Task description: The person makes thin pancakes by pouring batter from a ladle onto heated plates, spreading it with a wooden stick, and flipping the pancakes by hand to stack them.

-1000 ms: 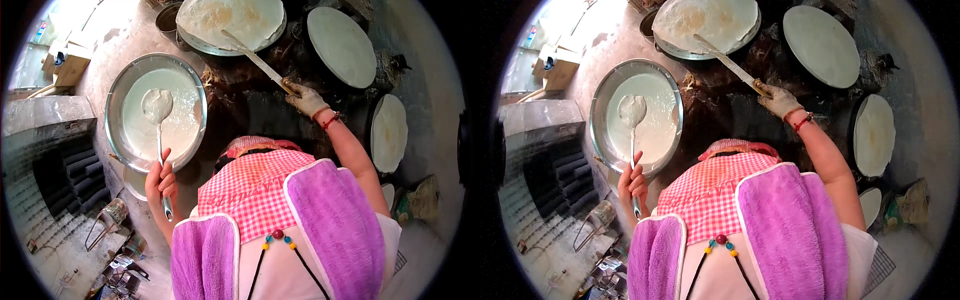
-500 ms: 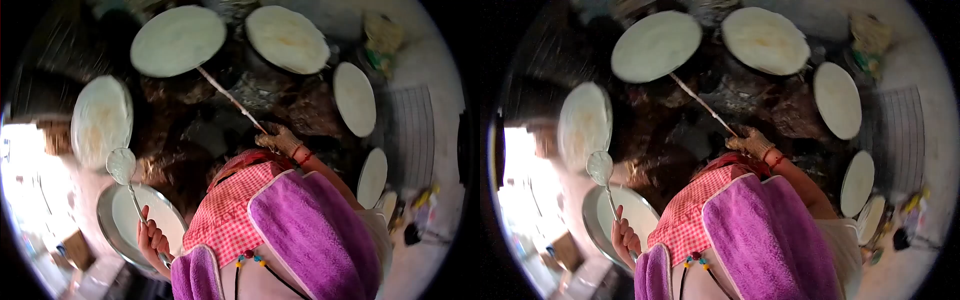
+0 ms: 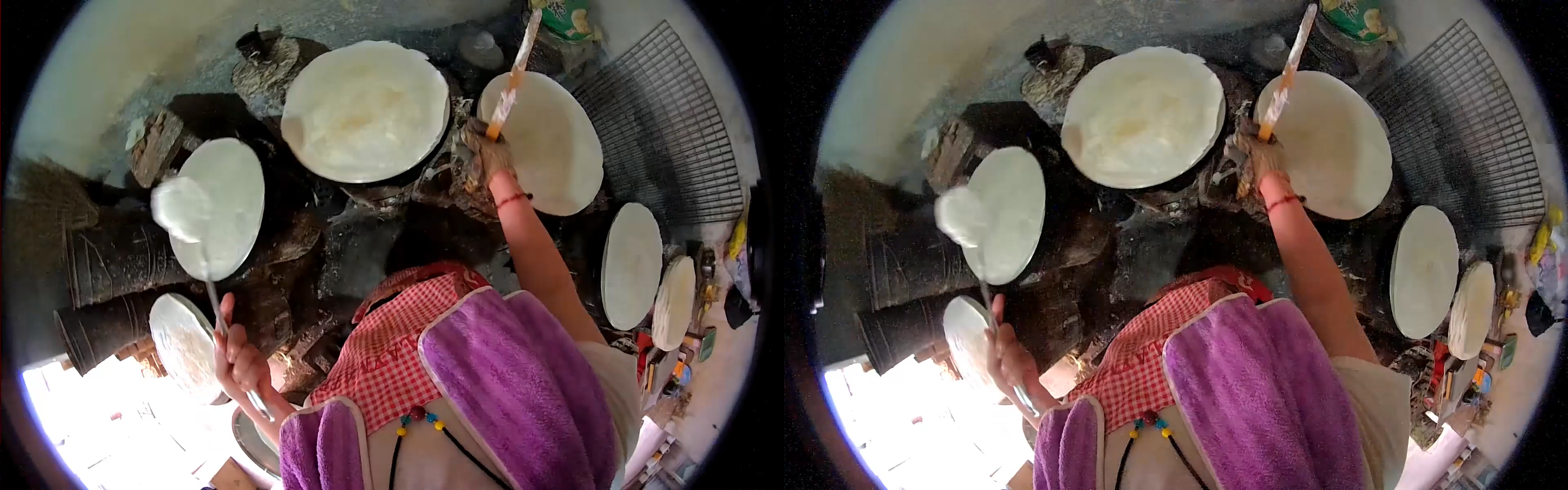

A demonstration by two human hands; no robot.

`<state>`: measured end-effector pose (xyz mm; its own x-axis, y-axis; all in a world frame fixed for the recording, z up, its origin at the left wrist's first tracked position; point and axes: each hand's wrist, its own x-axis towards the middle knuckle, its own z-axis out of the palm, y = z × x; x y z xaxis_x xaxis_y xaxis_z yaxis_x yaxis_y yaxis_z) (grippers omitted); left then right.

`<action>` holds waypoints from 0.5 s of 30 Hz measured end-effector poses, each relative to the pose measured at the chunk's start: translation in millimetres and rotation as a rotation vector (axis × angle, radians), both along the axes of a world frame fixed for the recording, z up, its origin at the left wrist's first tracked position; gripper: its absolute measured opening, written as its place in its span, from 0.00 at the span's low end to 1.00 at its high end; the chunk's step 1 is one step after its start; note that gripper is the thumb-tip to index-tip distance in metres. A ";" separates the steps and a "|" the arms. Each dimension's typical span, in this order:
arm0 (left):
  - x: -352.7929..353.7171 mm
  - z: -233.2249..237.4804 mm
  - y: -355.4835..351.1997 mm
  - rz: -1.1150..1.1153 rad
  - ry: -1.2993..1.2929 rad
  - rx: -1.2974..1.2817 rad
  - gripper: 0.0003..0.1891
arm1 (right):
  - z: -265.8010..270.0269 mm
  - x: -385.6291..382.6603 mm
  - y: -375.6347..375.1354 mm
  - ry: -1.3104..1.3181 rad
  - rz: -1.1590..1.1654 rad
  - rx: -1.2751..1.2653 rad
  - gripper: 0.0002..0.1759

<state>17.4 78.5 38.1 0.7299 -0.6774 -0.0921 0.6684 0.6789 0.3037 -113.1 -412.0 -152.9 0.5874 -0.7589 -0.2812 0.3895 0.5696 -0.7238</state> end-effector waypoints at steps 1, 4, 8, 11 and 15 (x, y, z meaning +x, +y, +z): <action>5.3 7.0 -19.7 0.020 0.268 -0.008 0.27 | -20.2 4.8 -30.7 0.002 -0.005 0.007 0.29; 16.1 -6.7 -48.2 -0.101 0.416 0.059 0.25 | -13.9 39.9 -64.4 0.813 0.226 -0.474 0.29; 12.3 1.2 -54.4 -0.248 -0.009 0.340 0.27 | 35.7 80.5 -54.3 0.977 0.182 -0.232 0.30; 27.1 19.8 -29.3 -0.283 -0.212 0.310 0.31 | -15.7 82.1 -81.1 0.887 0.388 -0.935 0.33; 48.5 29.4 -18.0 -0.148 -0.324 0.135 0.34 | 44.6 121.7 -73.7 1.198 0.209 -0.397 0.32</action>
<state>65.9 60.5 67.6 0.6311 -0.7750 0.0319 0.6110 0.5220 0.5951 8.5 -485.8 -108.4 0.2427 -0.8365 -0.4913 -0.6912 0.2062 -0.6926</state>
